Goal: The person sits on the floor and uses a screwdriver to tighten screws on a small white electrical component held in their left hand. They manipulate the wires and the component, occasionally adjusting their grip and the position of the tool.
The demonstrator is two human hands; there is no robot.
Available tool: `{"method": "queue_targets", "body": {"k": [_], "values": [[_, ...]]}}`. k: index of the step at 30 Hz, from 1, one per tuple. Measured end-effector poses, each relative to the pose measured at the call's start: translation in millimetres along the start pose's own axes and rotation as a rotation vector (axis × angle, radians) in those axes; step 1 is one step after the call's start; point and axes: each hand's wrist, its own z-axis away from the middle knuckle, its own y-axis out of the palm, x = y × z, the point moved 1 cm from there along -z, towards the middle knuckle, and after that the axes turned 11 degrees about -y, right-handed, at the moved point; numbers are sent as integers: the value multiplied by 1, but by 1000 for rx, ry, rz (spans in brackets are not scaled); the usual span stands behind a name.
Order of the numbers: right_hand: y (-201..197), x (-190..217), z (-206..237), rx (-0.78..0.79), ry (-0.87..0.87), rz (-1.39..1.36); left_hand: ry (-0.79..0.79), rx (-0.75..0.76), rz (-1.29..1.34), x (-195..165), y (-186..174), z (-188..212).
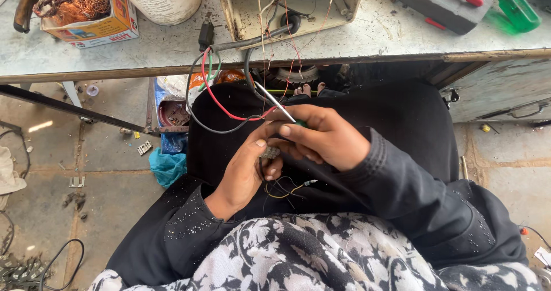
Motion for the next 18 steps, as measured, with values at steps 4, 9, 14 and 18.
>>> {"method": "queue_targets", "body": {"k": [4, 9, 14, 18], "values": [[0, -12, -18, 12, 61, -196, -31, 8, -82, -3, -11, -7], [3, -20, -32, 32, 32, -285, -58, 83, -216, -16, -33, -14], [5, -16, -43, -11, -18, -265, -53, 81, -105, -23, -44, -16], [3, -14, -47, -64, -9, -420, -79, -44, 14, -24, -42, -27]]}}
